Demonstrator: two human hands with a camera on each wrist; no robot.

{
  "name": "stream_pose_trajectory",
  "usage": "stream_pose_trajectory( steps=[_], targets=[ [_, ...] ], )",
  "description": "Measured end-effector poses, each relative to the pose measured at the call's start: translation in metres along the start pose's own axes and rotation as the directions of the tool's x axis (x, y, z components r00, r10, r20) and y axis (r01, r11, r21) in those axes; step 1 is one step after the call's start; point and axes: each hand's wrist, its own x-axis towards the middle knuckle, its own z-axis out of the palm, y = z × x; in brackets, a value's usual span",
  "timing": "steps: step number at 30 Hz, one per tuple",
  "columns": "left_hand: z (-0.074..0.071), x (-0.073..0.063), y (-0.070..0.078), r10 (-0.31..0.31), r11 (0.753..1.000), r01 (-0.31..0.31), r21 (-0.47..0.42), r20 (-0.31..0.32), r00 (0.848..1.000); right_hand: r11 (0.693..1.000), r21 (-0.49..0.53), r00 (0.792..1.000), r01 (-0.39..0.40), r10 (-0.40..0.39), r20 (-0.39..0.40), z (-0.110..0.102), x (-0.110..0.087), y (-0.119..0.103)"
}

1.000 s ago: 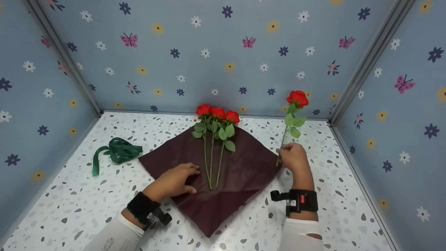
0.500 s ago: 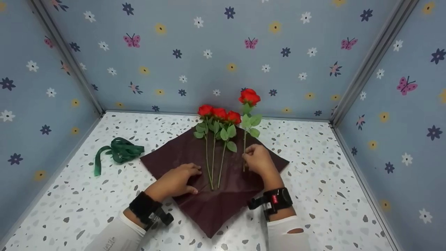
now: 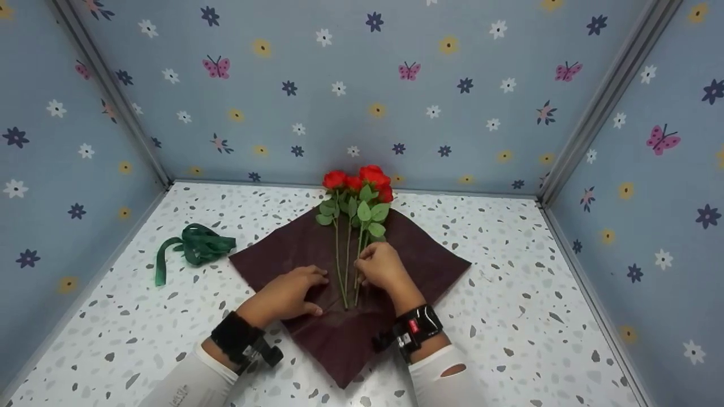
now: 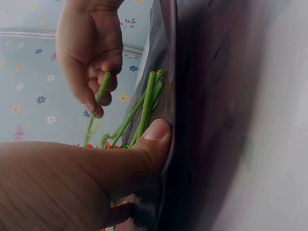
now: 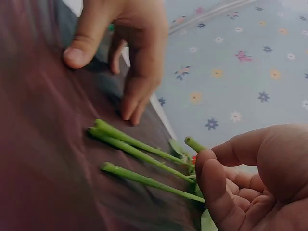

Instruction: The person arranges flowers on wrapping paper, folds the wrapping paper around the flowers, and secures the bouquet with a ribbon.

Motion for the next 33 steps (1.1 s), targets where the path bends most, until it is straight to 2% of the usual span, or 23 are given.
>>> stream_pose_trajectory(
  steps=[6,12,18,24,29,33],
  targets=[
    [-0.001,-0.001,0.0,0.021,1.0,-0.021,-0.012,-0.013,1.0,0.994,-0.102,0.999,0.026,-0.028,-0.017,0.013,0.002,0.002],
    [-0.001,-0.001,0.0,0.022,1.0,-0.022,-0.004,-0.017,1.0,0.988,-0.154,1.0,-0.002,-0.001,-0.016,0.022,0.003,0.002],
    [-0.001,-0.001,0.001,0.006,1.0,-0.006,-0.009,-0.007,1.0,0.983,-0.184,1.0,-0.012,0.013,0.003,0.018,0.002,0.003],
    [-0.005,0.0,0.002,0.009,1.0,-0.009,0.006,-0.012,1.0,0.96,-0.275,0.998,-0.053,0.047,-0.03,-0.015,0.0,0.012],
    [-0.004,0.0,0.003,0.012,1.0,-0.011,0.028,-0.015,1.0,0.929,-0.362,0.996,-0.073,0.047,-0.081,-0.06,-0.002,0.038],
    [-0.007,-0.002,0.006,0.029,0.998,-0.028,0.053,-0.007,1.0,0.916,-0.384,0.992,-0.115,0.084,-0.098,-0.09,-0.007,0.059]
  ],
)
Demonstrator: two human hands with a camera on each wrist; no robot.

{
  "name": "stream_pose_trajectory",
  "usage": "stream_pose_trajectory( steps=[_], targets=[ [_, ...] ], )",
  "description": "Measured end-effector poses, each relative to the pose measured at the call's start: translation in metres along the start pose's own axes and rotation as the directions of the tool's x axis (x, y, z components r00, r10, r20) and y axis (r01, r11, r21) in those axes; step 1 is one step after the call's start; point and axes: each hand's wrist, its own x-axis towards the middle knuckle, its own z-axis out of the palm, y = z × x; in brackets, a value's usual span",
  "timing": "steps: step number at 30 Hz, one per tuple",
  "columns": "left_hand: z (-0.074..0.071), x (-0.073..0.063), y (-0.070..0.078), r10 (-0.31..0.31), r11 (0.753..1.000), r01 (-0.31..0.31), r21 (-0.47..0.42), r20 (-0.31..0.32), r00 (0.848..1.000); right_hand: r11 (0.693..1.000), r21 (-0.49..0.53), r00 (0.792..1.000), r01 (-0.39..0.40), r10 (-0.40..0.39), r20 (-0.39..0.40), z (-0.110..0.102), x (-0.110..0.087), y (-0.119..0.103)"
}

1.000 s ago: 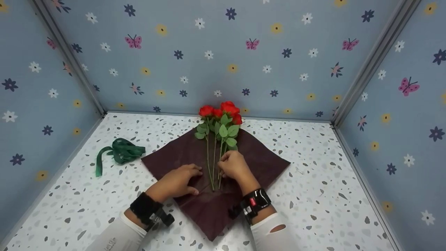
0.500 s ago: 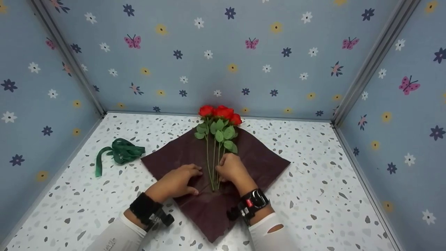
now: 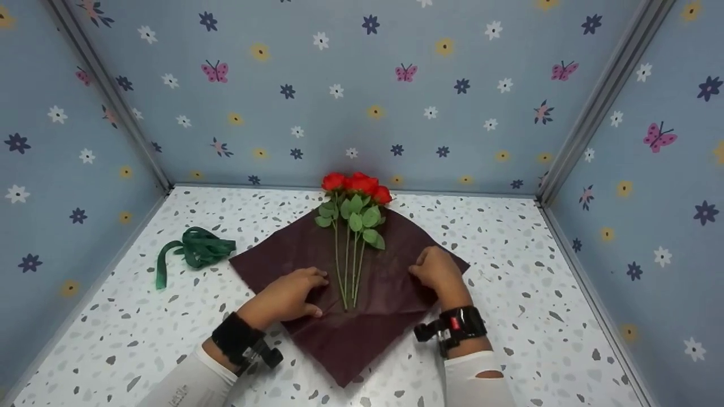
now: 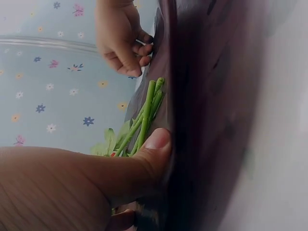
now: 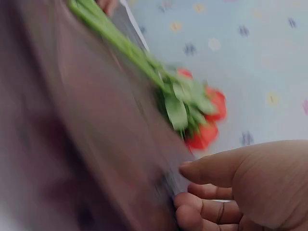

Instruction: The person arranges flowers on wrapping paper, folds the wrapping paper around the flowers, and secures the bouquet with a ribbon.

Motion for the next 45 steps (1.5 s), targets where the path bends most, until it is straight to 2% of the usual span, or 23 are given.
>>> stream_pose_trajectory(
  steps=[5,14,17,22,26,35,40,45],
  targets=[
    [-0.002,-0.001,0.0,0.013,1.0,-0.013,0.024,0.011,1.0,1.0,0.009,1.0,-0.009,0.009,0.025,-0.012,0.0,0.02],
    [-0.006,-0.011,-0.017,0.125,0.992,-0.125,-0.008,-0.006,0.992,0.997,0.074,0.998,0.031,-0.035,0.044,-0.009,0.002,0.029],
    [-0.008,-0.014,-0.019,0.139,0.99,-0.139,0.005,-0.008,0.99,0.996,0.086,0.999,0.034,-0.037,0.037,-0.009,0.001,0.032],
    [-0.015,-0.019,-0.017,0.108,0.994,-0.108,-0.011,0.035,0.994,0.995,0.1,0.999,0.012,-0.016,0.034,-0.009,0.001,0.035],
    [-0.019,-0.022,-0.016,0.073,0.997,-0.071,-0.035,0.082,0.994,0.993,0.113,0.999,0.023,-0.028,0.043,-0.009,0.001,0.035],
    [-0.027,-0.027,-0.014,0.033,0.998,-0.021,-0.067,0.194,0.981,0.994,0.105,0.999,0.02,-0.024,0.035,-0.008,0.001,0.036],
    [-0.028,-0.028,-0.013,0.034,0.997,-0.019,-0.076,0.209,0.977,0.994,0.108,0.999,0.012,-0.017,0.041,-0.009,0.001,0.037],
    [-0.031,-0.029,-0.012,0.044,0.996,-0.029,-0.085,0.185,0.982,0.993,0.115,0.999,0.018,-0.023,0.047,-0.01,0.001,0.038]
  ],
)
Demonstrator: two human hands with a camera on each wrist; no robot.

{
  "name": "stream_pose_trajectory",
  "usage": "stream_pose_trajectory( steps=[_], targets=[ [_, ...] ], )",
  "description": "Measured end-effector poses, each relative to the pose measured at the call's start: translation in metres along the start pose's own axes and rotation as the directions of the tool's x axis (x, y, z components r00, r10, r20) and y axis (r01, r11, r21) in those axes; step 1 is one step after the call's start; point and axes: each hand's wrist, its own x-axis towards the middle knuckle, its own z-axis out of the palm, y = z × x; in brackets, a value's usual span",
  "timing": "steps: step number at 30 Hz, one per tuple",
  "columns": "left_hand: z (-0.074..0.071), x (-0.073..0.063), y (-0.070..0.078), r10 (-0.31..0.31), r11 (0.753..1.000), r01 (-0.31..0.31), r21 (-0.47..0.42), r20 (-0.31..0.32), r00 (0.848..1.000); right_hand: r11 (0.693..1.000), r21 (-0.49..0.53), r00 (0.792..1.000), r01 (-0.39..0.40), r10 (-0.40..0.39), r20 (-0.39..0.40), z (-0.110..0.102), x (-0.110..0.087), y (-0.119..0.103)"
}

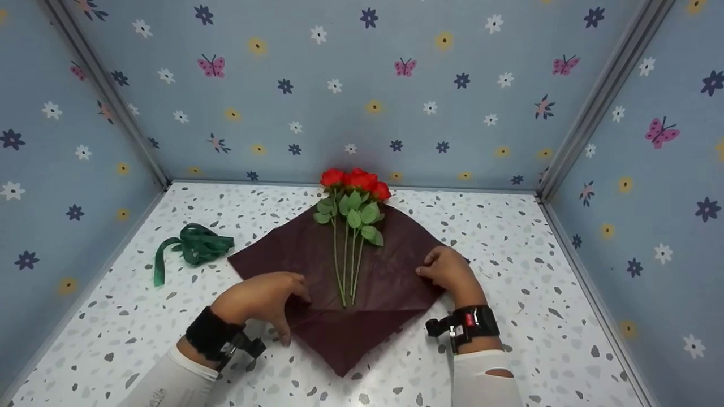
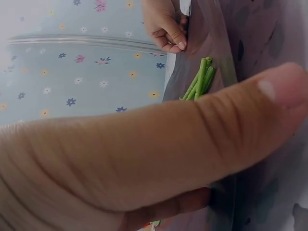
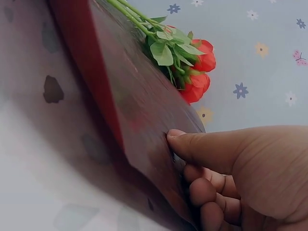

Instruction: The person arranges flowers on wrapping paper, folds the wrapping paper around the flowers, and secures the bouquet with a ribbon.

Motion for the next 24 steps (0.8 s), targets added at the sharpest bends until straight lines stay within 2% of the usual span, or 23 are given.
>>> stream_pose_trajectory(
  steps=[5,8,12,17,21,24],
  targets=[
    [-0.004,-0.002,0.0,0.001,0.999,-0.002,-0.036,-0.019,1.0,1.0,-0.012,1.0,0.003,-0.003,-0.003,-0.002,0.0,0.0],
    [-0.006,-0.003,0.0,-0.022,0.997,0.021,-0.074,-0.014,1.0,1.0,-0.018,1.0,0.002,-0.002,-0.005,-0.003,0.001,0.0],
    [-0.007,-0.004,-0.001,-0.02,0.995,0.019,-0.101,-0.008,1.0,1.0,-0.017,1.0,0.001,-0.002,-0.008,-0.002,0.001,0.001],
    [-0.007,-0.003,-0.005,0.048,0.996,-0.05,-0.078,-0.026,0.999,1.0,-0.003,1.0,0.01,-0.01,-0.011,0.0,-0.002,0.0],
    [-0.007,-0.002,-0.008,0.101,0.993,-0.104,-0.051,-0.054,0.993,1.0,-0.007,1.0,0.009,-0.009,0.018,-0.002,-0.003,0.0],
    [-0.008,-0.001,-0.011,0.115,0.992,-0.118,-0.053,-0.051,0.992,1.0,-0.011,0.999,0.01,-0.009,0.049,-0.005,-0.004,-0.002]
  ],
)
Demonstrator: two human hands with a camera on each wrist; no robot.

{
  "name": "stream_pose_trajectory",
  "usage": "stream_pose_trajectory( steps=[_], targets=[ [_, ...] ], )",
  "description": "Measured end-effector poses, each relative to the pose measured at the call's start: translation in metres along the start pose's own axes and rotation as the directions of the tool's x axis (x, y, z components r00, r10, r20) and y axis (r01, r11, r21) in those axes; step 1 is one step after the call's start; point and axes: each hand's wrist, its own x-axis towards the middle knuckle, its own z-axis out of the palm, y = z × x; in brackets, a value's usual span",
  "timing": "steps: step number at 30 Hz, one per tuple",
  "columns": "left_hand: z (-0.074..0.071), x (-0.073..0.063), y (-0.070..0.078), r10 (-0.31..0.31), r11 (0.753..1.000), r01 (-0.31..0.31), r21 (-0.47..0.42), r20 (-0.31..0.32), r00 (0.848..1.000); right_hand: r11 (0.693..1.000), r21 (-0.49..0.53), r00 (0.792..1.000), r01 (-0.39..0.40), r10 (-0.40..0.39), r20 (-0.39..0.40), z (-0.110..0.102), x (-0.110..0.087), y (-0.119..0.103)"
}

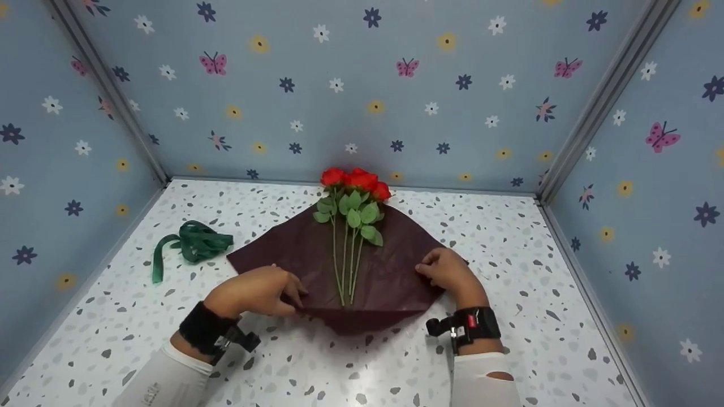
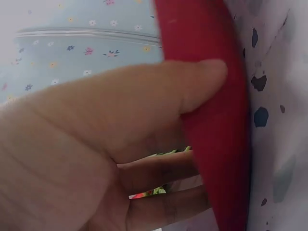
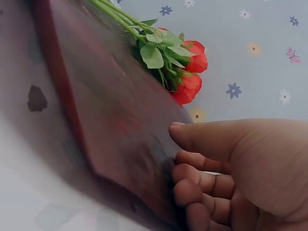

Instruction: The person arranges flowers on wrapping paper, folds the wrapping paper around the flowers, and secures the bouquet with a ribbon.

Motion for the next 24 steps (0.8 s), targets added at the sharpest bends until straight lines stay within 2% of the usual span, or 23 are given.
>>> stream_pose_trajectory(
  steps=[3,5,9,13,16,18,21,24],
  targets=[
    [0.0,0.002,-0.003,-0.015,1.0,0.015,-0.024,0.022,1.0,1.0,0.006,0.999,0.004,-0.004,0.033,-0.003,-0.002,-0.004],
    [0.0,0.003,-0.005,-0.051,0.997,0.053,-0.057,0.039,0.998,1.0,-0.004,0.998,0.028,-0.028,0.062,-0.006,-0.004,-0.007],
    [0.001,0.005,-0.007,-0.133,0.988,0.135,-0.079,0.031,0.991,0.99,-0.035,0.982,0.137,-0.131,0.135,-0.012,-0.01,-0.016],
    [0.003,0.008,-0.009,-0.157,0.985,0.156,-0.067,-0.006,0.988,0.962,-0.028,0.935,0.272,-0.257,0.245,-0.016,-0.018,-0.031],
    [0.004,0.009,-0.009,-0.157,0.986,0.155,-0.065,-0.028,0.987,0.942,-0.053,0.899,0.333,-0.3,0.319,-0.014,-0.024,-0.044],
    [0.005,0.01,-0.01,-0.152,0.987,0.149,-0.057,-0.045,0.987,0.928,-0.1,0.888,0.36,-0.308,0.341,-0.01,-0.026,-0.051],
    [0.008,0.011,-0.011,-0.155,0.986,0.151,-0.067,-0.058,0.986,0.917,-0.156,0.893,0.368,-0.301,0.335,-0.001,-0.025,-0.057],
    [0.011,0.014,-0.012,-0.167,0.984,0.161,-0.075,-0.071,0.983,0.916,-0.195,0.91,0.351,-0.284,0.302,0.008,-0.023,-0.058]
  ],
)
